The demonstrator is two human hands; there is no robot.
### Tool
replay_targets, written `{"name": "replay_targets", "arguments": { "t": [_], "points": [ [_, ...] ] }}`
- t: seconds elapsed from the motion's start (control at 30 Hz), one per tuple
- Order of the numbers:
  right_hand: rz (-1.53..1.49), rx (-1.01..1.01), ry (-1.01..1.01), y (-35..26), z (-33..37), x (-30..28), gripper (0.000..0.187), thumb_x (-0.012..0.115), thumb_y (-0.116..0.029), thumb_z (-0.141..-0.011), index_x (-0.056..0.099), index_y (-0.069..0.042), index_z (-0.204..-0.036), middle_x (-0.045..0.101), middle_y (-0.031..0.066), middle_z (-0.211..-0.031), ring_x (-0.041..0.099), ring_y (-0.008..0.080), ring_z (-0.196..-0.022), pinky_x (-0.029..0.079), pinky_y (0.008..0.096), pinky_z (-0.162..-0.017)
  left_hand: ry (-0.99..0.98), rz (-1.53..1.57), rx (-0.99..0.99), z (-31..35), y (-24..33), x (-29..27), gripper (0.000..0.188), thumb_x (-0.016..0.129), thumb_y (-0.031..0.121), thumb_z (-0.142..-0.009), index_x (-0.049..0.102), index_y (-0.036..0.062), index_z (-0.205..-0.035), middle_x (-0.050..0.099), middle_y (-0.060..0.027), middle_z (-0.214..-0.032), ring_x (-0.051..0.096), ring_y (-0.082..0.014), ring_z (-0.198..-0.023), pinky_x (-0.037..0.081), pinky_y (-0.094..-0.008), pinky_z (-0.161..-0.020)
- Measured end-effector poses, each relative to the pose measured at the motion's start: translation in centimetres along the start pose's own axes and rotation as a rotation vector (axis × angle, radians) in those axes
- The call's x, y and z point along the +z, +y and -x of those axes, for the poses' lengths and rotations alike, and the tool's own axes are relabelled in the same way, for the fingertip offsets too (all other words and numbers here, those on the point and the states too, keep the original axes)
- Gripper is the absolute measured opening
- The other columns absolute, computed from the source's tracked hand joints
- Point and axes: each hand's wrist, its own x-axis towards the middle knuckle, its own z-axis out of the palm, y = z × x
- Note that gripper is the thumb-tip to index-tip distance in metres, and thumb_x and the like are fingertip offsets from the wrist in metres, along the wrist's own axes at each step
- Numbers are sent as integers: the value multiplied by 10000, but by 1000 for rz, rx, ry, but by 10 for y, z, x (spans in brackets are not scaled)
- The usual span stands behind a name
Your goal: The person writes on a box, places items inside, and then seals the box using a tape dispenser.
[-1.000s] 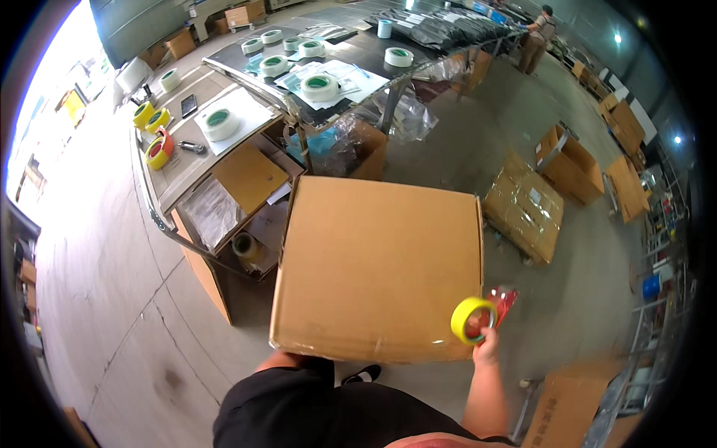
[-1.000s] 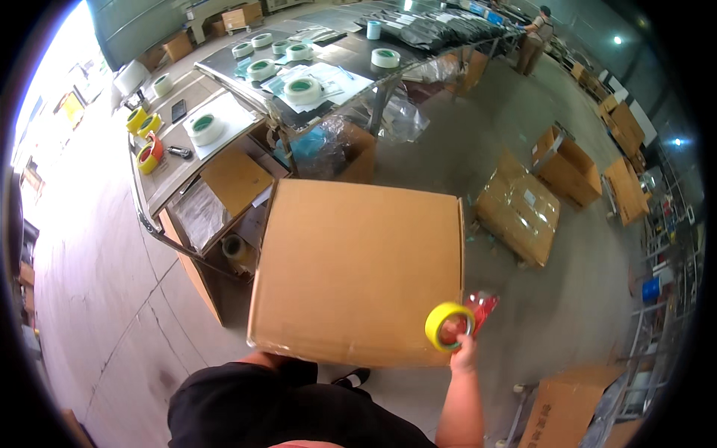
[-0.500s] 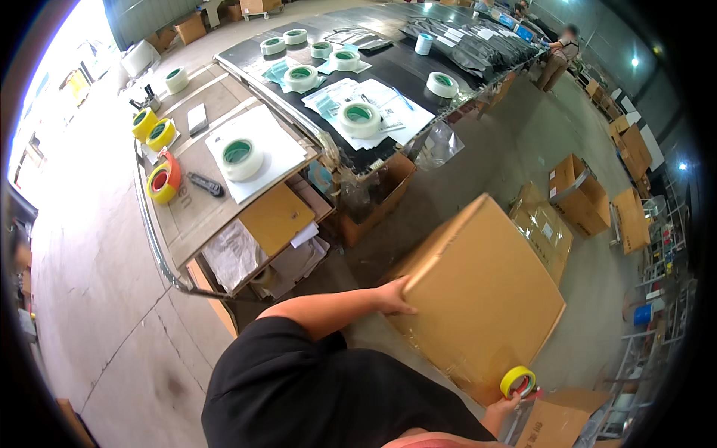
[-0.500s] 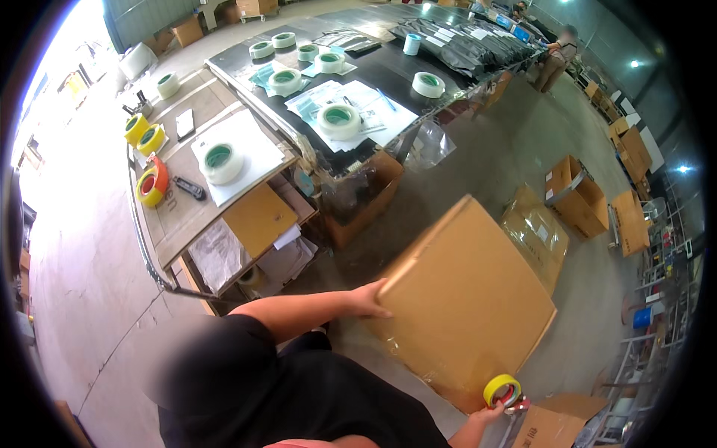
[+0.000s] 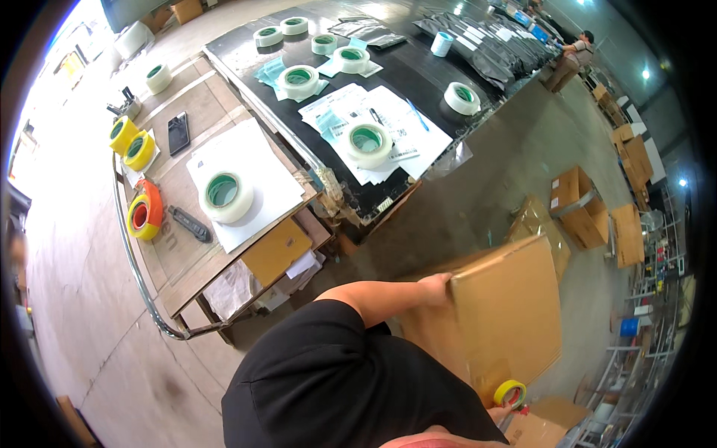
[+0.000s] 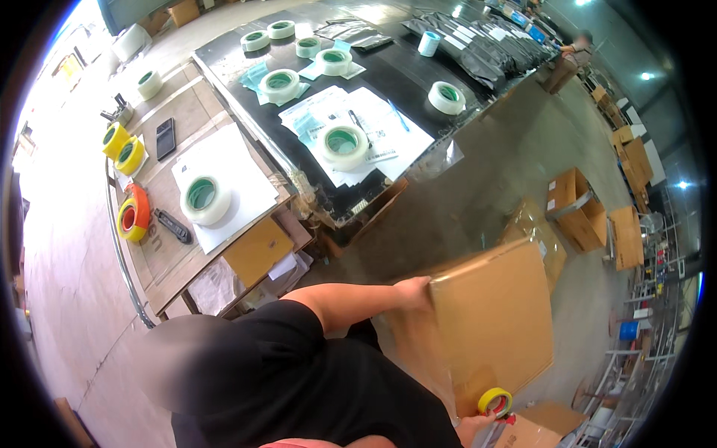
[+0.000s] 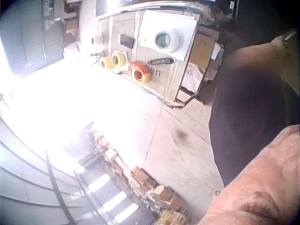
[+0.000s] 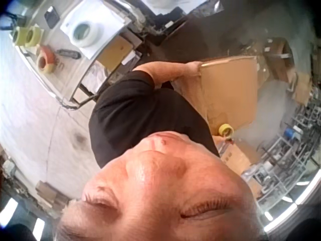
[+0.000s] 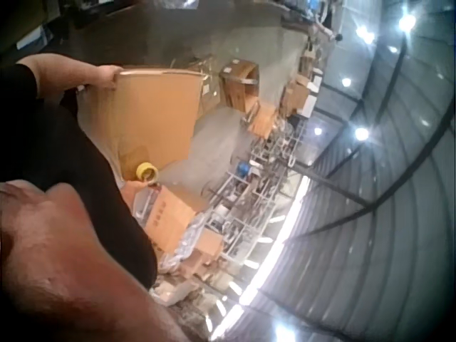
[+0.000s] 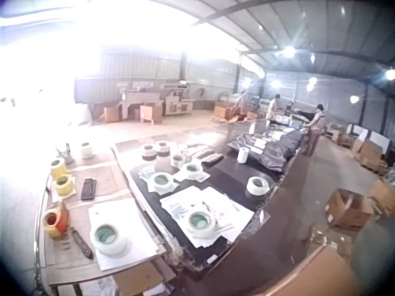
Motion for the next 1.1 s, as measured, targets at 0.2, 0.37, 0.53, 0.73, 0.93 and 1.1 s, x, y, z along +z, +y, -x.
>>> {"name": "replay_targets", "arguments": {
  "t": [0.2, 0.37, 0.53, 0.73, 0.93, 1.1],
  "points": [
    [70, 74, -168, 13, -76, 79, 583, 516, -221, -833, 444, 12, -1363, 529, 115, -1302, 522, 245, -1184, 420, 386, -993, -454, -206, 169, -52, -25, -17, 659, 694, 401, -818, 495, 72, -1354, 602, -143, -1261, 556, -297, -1182, 444, -408, -974],
    [199, 59, -383, -2, -144, 150, 600, 518, -214, -833, 428, 11, -1382, 524, 113, -1310, 519, 242, -1188, 419, 382, -993, -276, -209, -58, -13, -1, -122, 555, 657, 320, -831, 524, 61, -1303, 626, -144, -1197, 571, -325, -1143, 444, -422, -970],
    [174, -42, -979, -7, -151, 338, 609, 530, -181, -835, 409, 4, -1402, 514, 99, -1315, 515, 212, -1177, 418, 354, -979, 119, -325, 135, 30, -22, -194, 439, 643, 245, -839, 570, 67, -1233, 635, -123, -1171, 574, -305, -1139, 443, -413, -975],
    [454, -68, -1340, -21, -63, 627, 464, 592, -171, -852, 551, -41, -1296, 605, 7, -987, 553, 100, -860, 457, 266, -787, 478, -414, 392, 45, -44, -248, 320, 690, 123, -768, 624, 77, -1077, 648, -69, -1127, 598, -252, -1100, 477, -390, -922],
    [850, -588, -1410, -5, -33, 816, 484, 617, -246, -810, 606, -36, -1246, 684, 151, -1031, 643, 238, -958, 468, 319, -869, 645, -369, 406, 44, -56, -272, 310, 695, 82, -756, 631, 76, -1059, 661, -70, -1085, 624, -251, -1044, 502, -380, -863],
    [1103, -1180, -1004, 19, -37, 872, 547, 659, -248, -766, 582, -7, -1250, 628, 201, -1155, 595, 344, -1087, 474, 409, -933, 644, -256, 321, 49, -74, -282, 268, 662, 111, -795, 627, 73, -1058, 665, -75, -1024, 634, -260, -972, 491, -384, -865]
  ]
}}
